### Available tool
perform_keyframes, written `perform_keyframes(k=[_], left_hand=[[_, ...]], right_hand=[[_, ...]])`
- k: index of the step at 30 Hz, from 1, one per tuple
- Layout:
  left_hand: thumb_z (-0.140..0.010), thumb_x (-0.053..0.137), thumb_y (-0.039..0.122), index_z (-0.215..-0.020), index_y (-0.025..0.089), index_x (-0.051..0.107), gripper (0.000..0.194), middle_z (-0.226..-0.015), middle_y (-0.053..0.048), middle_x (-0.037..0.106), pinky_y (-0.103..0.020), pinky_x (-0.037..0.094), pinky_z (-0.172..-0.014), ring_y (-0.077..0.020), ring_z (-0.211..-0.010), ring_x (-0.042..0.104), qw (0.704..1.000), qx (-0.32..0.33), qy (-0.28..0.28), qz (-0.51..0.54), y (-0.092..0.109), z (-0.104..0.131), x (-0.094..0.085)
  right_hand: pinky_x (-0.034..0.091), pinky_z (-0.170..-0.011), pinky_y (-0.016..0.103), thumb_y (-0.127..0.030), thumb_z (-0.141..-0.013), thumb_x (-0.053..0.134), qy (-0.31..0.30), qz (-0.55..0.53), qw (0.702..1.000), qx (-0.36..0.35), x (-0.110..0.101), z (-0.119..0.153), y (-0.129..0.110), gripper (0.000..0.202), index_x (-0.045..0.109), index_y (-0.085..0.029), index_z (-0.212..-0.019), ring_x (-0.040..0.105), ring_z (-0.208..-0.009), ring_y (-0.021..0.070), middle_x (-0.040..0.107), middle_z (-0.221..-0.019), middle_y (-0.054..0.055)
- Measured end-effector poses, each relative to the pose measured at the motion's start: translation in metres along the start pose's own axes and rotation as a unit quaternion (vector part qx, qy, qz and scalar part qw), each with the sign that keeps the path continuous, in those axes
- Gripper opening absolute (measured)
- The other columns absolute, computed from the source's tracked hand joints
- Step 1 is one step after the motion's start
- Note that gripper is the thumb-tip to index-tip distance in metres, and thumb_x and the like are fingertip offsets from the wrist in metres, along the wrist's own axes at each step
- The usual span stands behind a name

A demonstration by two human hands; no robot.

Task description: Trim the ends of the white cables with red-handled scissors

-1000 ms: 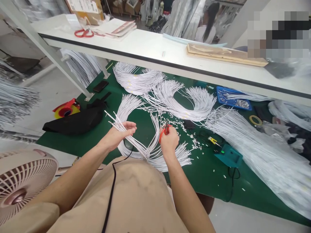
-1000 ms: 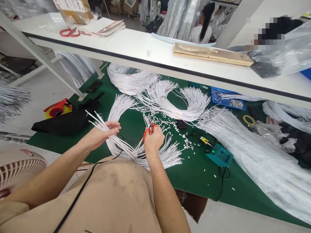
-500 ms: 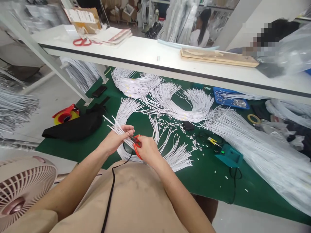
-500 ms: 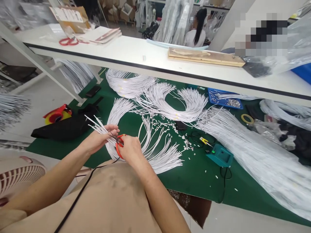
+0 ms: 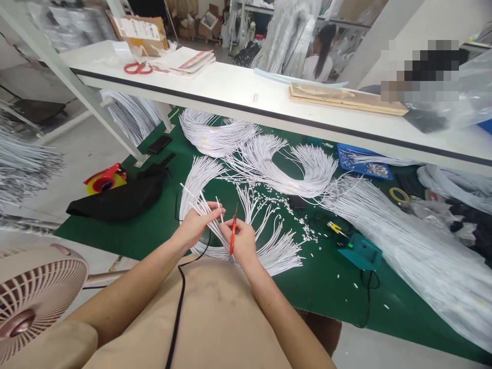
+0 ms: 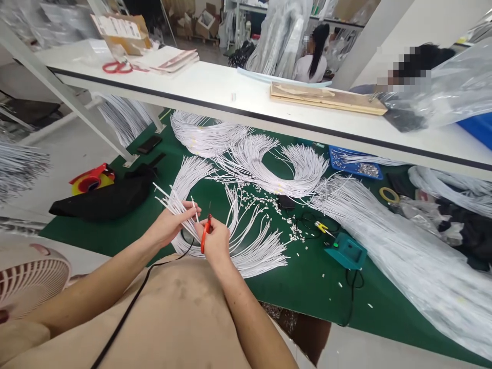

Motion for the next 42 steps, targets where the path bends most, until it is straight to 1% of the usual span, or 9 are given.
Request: perform_keyframes(k=[6,9,12,17,20,23,26,35,42], left_hand=[[-0.068,0.069,0.033,-0.086,0.014,0.063,0.027,-0.073,-0.002,0.063,-0.024,0.041,-0.064,-0.0112,-0.067,0.055,0.999,0.010,-0.051,-0.003,0.002,0.004,0.013],[-0.069,0.068,0.034,-0.085,0.014,0.064,0.025,-0.071,-0.003,0.063,-0.024,0.039,-0.061,-0.0112,-0.064,0.053,0.996,0.012,-0.075,-0.039,0.006,0.006,0.015],[-0.069,0.068,0.032,-0.082,0.014,0.064,0.023,-0.070,-0.003,0.063,-0.024,0.039,-0.061,-0.0120,-0.065,0.054,0.994,0.017,-0.086,-0.058,0.007,0.009,0.017],[-0.069,0.070,0.027,-0.098,0.018,0.061,0.031,-0.080,-0.002,0.063,-0.022,0.039,-0.060,-0.0110,-0.068,0.056,0.997,0.018,-0.065,-0.025,0.006,0.011,0.014],[-0.067,0.071,0.027,-0.094,0.016,0.063,0.031,-0.076,-0.002,0.063,-0.022,0.040,-0.060,-0.0109,-0.067,0.055,0.998,0.013,-0.043,-0.042,0.006,0.009,0.011],[-0.066,0.071,0.029,-0.088,0.015,0.066,0.026,-0.070,-0.002,0.062,-0.022,0.040,-0.060,-0.0113,-0.065,0.055,0.997,0.021,-0.030,-0.075,0.009,0.008,0.009],[-0.067,0.070,0.029,-0.087,0.016,0.066,0.025,-0.070,-0.001,0.061,-0.023,0.040,-0.060,-0.0117,-0.066,0.055,0.994,0.033,-0.034,-0.100,0.011,0.007,0.011],[-0.064,0.071,0.033,-0.085,0.017,0.066,0.026,-0.074,-0.002,0.063,-0.026,0.041,-0.062,-0.0144,-0.069,0.055,0.990,0.043,-0.009,-0.132,0.014,0.010,0.012],[-0.065,0.070,0.034,-0.087,0.015,0.066,0.028,-0.071,-0.002,0.063,-0.028,0.042,-0.064,-0.0154,-0.069,0.056,0.986,0.046,0.005,-0.160,0.014,0.013,0.010]], right_hand=[[0.038,-0.055,0.022,-0.038,-0.067,0.064,0.042,-0.158,0.986,0.029,-0.019,-0.022,-0.025,0.024,0.065,-0.015,-0.074,0.047,-0.056,0.0089,0.056,-0.064,-0.001],[0.039,-0.055,0.022,-0.039,-0.068,0.063,-0.038,-0.188,0.981,0.022,-0.022,-0.033,-0.042,0.025,0.061,-0.015,-0.062,0.047,-0.053,0.0081,0.052,-0.057,-0.002],[0.040,-0.053,0.023,-0.039,-0.067,0.066,-0.111,-0.171,0.979,0.023,-0.020,-0.035,-0.053,0.025,0.061,-0.015,-0.064,0.048,-0.048,0.0088,0.051,-0.052,-0.003],[0.044,-0.060,0.025,-0.038,-0.064,0.068,-0.117,-0.069,0.991,0.000,-0.022,-0.031,-0.054,0.026,0.063,-0.015,-0.074,0.055,-0.058,0.0117,0.060,-0.063,-0.001],[0.042,-0.066,0.025,-0.041,-0.072,0.061,-0.087,0.077,0.993,-0.031,-0.029,-0.029,-0.045,0.026,0.065,-0.018,-0.083,0.057,-0.070,0.0136,0.063,-0.076,0.002],[0.039,-0.064,0.025,-0.043,-0.075,0.056,-0.059,0.293,0.952,-0.059,-0.035,-0.027,-0.038,0.026,0.065,-0.020,-0.084,0.056,-0.075,0.0152,0.062,-0.085,0.004],[0.035,-0.059,0.026,-0.047,-0.077,0.052,-0.068,0.426,0.900,-0.066,-0.036,-0.023,-0.037,0.030,0.065,-0.020,-0.081,0.056,-0.073,0.0164,0.061,-0.086,0.005],[0.031,-0.063,0.030,-0.042,-0.082,0.047,-0.068,0.541,0.831,-0.110,-0.034,-0.015,-0.053,0.032,0.064,-0.018,-0.070,0.058,-0.069,0.0190,0.063,-0.076,0.008],[0.032,-0.064,0.032,-0.039,-0.085,0.044,-0.066,0.561,0.818,-0.109,-0.029,-0.012,-0.051,0.033,0.064,-0.017,-0.071,0.059,-0.068,0.0197,0.063,-0.077,0.009]])
Point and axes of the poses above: each hand's wrist, its own z-axis away from the middle knuckle, its own x-axis out of the palm, y = z × x, the point moved 2 cm from there along -z, towards the middle knuckle
